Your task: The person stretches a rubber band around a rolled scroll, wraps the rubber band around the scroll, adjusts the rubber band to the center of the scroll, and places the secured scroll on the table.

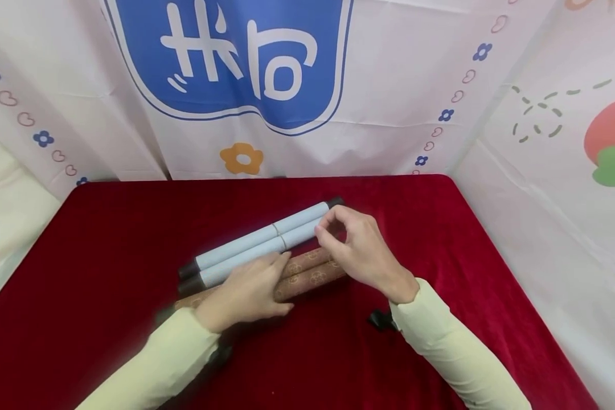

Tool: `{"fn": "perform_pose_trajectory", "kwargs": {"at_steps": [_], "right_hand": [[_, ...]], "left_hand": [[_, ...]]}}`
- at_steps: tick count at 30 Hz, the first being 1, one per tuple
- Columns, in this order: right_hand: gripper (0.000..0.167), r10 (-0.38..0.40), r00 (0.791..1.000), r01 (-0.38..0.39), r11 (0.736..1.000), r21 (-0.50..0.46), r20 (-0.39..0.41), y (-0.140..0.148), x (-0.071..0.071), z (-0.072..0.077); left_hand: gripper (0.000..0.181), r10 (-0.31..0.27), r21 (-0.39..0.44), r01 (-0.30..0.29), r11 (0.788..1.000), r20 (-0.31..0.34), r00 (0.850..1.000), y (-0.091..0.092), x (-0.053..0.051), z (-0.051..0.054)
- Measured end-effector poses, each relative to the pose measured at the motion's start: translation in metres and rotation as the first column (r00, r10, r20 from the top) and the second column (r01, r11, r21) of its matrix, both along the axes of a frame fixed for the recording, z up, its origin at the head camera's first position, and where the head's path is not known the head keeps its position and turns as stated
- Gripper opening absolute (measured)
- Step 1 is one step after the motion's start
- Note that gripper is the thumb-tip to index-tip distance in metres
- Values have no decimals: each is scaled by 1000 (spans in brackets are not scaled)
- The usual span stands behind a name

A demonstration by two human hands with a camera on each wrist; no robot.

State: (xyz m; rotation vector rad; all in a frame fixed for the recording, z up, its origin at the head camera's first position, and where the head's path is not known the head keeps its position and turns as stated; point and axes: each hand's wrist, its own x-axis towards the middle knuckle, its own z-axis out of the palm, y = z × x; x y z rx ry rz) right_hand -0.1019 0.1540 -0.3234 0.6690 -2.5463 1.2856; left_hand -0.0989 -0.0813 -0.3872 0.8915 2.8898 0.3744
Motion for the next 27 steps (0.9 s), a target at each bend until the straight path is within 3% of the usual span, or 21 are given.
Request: {"fn": "perform_pose_trajectory", "kwargs": {"at_steps": [4, 6, 9, 12, 15, 18, 20, 21, 22, 23, 25, 27], "right_hand": [[3, 17, 1000, -16, 999, -46, 26, 1, 2, 3], [3, 38, 999, -37, 996, -79, 13, 1, 4, 2], [3, 97, 993, -104, 988, -117, -62, 0, 8, 2], [2, 172, 967, -201, 969, -144, -188, -2, 15, 2], [7, 273, 905, -336, 929, -157, -327, -8, 25, 6], [5, 379, 804, -475, 873, -112, -459, -12, 35, 10], [6, 447, 753, -538, 841, -62, -482, -13, 42, 8], [7, 478, 740, -556, 830, -31, -473, -12, 44, 6], [7, 504, 740, -566, 824, -8, -446, -10, 47, 3], [9, 523, 755, -564, 825, 14, -395, -6, 49, -1], [13, 531, 809, -537, 842, 51, -253, 4, 51, -11], [15, 497, 861, -488, 867, 103, -110, 15, 50, -21]], "left_hand": [[120, -35, 41, 34, 999, 17, 999, 36, -17, -2], [114, -34, 88, 32, 996, 27, 999, 48, -25, -3], [88, -28, 171, 21, 985, 41, 999, 58, -35, -5], [59, -38, 253, 25, 967, 49, 998, 63, -43, -4], [35, -51, 325, 33, 945, 47, 998, 61, -49, -4], [19, -61, 391, 26, 920, 77, 995, 58, -54, -2], [27, -65, 427, 4, 904, 127, 990, 54, -57, 2], [32, -73, 449, -11, 893, 170, 983, 51, -59, 5], [38, -87, 471, -29, 881, 221, 971, 48, -61, 9], [49, -91, 488, -51, 872, 262, 961, 44, -63, 14], [68, -104, 505, -82, 859, 329, 939, 34, -70, 23], [75, -121, 513, -107, 851, 392, 912, 21, -76, 31]]}}
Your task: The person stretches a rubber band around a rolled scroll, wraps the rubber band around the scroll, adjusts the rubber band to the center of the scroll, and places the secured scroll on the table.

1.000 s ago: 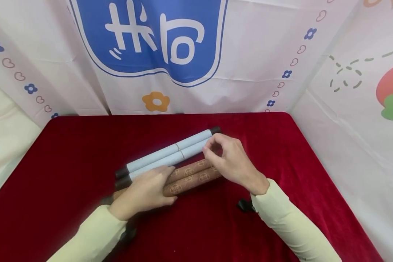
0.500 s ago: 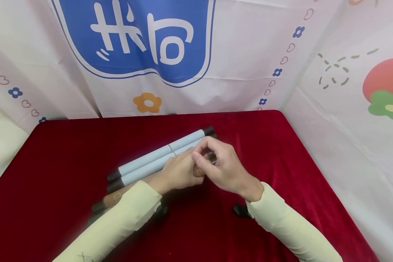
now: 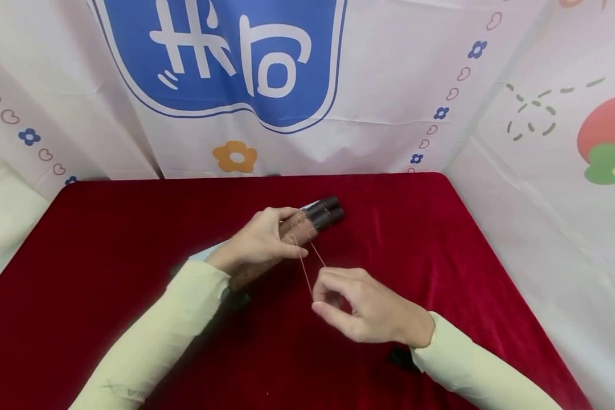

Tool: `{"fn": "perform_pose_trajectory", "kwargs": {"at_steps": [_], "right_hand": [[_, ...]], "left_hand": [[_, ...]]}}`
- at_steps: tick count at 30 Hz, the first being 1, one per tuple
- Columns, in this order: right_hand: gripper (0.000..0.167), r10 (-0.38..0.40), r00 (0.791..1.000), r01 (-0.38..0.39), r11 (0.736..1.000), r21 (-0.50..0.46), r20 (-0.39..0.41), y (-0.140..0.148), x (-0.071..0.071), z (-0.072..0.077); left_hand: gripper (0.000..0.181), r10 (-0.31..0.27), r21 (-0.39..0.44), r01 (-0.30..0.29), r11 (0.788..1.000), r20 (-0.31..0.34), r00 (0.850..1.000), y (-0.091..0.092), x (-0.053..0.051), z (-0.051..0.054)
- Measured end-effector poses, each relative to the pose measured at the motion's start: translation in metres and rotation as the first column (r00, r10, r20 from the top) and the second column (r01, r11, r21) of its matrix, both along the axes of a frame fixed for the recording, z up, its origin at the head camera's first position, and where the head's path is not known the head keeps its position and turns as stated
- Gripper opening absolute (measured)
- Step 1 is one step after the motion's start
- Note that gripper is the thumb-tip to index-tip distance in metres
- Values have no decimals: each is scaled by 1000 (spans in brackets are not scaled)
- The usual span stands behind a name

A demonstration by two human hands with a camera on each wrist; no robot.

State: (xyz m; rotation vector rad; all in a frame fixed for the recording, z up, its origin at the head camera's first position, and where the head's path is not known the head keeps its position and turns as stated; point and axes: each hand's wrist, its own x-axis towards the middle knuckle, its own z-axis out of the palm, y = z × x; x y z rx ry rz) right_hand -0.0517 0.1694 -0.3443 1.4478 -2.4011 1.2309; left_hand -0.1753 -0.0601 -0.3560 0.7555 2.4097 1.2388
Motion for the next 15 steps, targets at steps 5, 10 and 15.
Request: {"fn": "perform_pose_trajectory", "kwargs": {"at_steps": [5, 10, 15], "right_hand": [[17, -174, 979, 146, 963, 227, 110, 26, -12, -19], [18, -189, 981, 167, 923, 346, 30, 24, -18, -23], [16, -82, 968, 170, 909, 381, -236, -7, -6, -4]], "left_hand": [[78, -46, 31, 42, 999, 134, 990, -28, -8, 18], [88, -18, 42, 14, 999, 108, 994, -28, -4, 20], [93, 93, -11, -93, 996, 27, 995, -6, 2, 2]]}}
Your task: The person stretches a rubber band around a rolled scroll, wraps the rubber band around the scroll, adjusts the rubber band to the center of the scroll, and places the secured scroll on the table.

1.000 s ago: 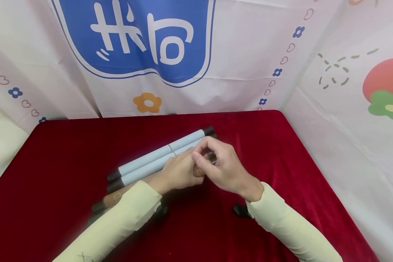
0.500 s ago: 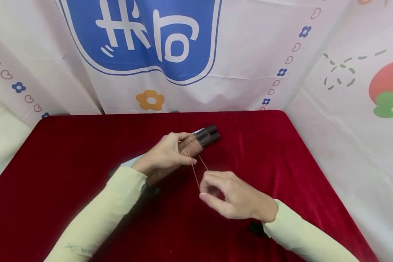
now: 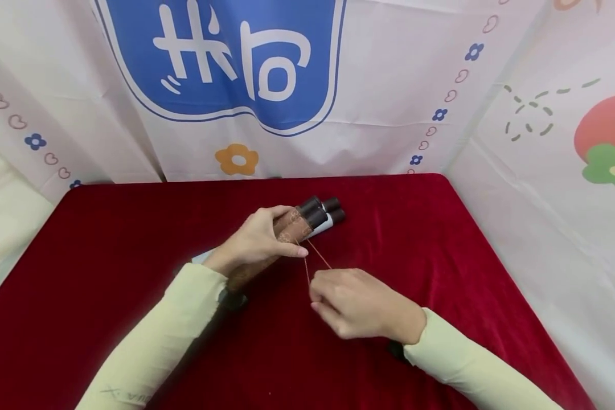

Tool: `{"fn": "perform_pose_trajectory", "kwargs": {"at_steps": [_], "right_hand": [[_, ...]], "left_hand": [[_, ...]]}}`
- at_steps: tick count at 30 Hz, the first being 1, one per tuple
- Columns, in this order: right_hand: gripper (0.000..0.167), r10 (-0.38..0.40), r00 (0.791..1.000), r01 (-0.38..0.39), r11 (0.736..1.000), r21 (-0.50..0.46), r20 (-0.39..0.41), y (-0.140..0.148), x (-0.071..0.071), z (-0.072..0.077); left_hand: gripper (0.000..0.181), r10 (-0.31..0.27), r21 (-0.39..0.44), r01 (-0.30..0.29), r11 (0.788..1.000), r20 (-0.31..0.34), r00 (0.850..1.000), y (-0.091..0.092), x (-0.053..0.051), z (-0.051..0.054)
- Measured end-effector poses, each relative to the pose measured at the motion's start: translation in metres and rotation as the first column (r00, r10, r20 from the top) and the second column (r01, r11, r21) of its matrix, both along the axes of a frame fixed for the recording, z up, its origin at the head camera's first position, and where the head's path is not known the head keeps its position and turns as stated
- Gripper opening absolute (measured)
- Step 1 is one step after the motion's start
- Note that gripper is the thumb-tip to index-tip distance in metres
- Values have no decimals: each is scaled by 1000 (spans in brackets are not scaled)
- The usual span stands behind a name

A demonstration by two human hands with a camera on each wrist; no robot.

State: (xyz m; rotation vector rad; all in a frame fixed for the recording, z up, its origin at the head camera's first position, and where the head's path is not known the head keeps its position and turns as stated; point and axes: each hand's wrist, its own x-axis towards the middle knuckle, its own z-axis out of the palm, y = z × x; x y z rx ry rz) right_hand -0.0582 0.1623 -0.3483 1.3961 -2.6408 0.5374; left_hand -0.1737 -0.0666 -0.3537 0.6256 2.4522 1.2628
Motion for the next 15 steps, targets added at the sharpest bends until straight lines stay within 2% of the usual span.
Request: {"fn": "perform_pose_trajectory", "kwargs": {"at_steps": [2, 4, 5, 7, 9, 10, 12, 15], "right_hand": [[14, 36, 994, -35, 999, 7, -101, -15, 3, 9], [11, 69, 984, -70, 998, 4, -164, -30, 2, 16], [11, 86, 979, -87, 996, 5, -186, -36, 1, 18], [11, 101, 976, -102, 995, 2, -192, -44, -3, 18], [8, 99, 979, -98, 995, 17, -176, -45, -4, 17], [7, 78, 982, -72, 997, 37, -174, -42, -5, 17], [12, 5, 987, 10, 996, 92, -160, -29, -5, 17], [34, -124, 984, 145, 974, 173, -125, -2, -11, 11]], "left_hand": [[87, 37, 54, -39, 998, 49, 998, 11, 4, -10], [81, 45, 111, -53, 992, 74, 996, 22, 7, -19], [80, 48, 116, -55, 992, 63, 997, 26, 9, -22], [77, 40, 124, -43, 991, 26, 999, 31, 11, -28], [74, 33, 18, -31, 999, -113, 993, 33, 12, -31], [74, 35, -39, -42, 998, -181, 983, 32, 12, -31], [71, 26, -144, -73, 987, -306, 952, 28, 12, -29], [68, -2, -267, -144, 953, -481, 876, 21, 11, -23]]}}
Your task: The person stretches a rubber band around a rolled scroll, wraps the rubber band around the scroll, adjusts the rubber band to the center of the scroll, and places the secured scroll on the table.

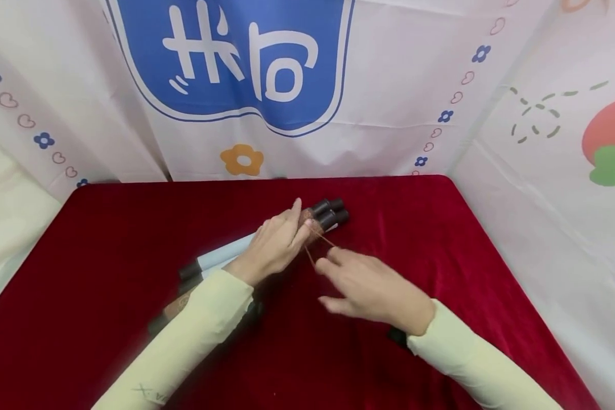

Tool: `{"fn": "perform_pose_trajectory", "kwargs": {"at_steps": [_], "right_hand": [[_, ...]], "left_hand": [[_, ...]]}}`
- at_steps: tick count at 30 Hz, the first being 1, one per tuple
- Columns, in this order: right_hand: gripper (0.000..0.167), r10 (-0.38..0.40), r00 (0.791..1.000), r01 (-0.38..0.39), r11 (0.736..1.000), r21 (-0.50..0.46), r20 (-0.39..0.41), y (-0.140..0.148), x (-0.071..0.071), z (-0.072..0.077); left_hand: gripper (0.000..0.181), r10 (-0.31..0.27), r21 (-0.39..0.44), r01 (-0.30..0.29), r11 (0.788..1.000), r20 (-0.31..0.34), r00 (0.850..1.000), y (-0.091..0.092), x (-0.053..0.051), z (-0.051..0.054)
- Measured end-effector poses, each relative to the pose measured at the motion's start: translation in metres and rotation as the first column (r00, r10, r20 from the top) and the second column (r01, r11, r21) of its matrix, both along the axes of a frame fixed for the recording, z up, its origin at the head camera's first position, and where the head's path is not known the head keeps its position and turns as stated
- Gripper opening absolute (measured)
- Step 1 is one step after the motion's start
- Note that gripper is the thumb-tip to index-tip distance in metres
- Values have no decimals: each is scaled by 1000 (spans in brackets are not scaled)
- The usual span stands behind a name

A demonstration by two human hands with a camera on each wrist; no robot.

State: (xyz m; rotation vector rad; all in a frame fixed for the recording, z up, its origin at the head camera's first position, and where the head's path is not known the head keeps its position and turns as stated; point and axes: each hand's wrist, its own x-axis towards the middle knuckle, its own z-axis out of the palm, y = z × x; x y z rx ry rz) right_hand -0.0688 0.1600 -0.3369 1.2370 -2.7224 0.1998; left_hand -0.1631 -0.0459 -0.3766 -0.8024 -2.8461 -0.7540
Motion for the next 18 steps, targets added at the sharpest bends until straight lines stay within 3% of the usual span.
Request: {"fn": "perform_pose_trajectory", "kwargs": {"at_steps": [3, 5, 7, 11, 15, 16, 18], "right_hand": [[35, -82, 993, 81, 997, 12, 84, 32, -12, -10], [26, -93, 984, 101, 994, -48, 153, 48, -23, -15], [14, -77, 969, 112, 983, -143, 235, 63, -32, -18], [3, 10, 927, 121, 938, -326, 374, 84, -39, -13], [5, 174, 860, 83, 879, -469, 480, 84, -39, -7], [8, 224, 836, 70, 862, -502, 501, 81, -39, -7], [12, 329, 768, 54, 822, -567, 549, 74, -40, -9]], "left_hand": [[62, -18, -44, 14, 999, -98, 995, -2, 1, 3], [59, -50, -58, 43, 997, -129, 990, -5, 3, 6], [54, -83, -39, 79, 996, -113, 990, -10, 8, 11], [45, -184, 45, 185, 982, -7, 983, -15, 28, 26], [51, -306, 88, 301, 950, 53, 950, -15, 52, 44], [52, -327, 92, 321, 942, 51, 944, -15, 57, 47], [53, -352, 107, 345, 932, 48, 935, -14, 64, 53]]}}
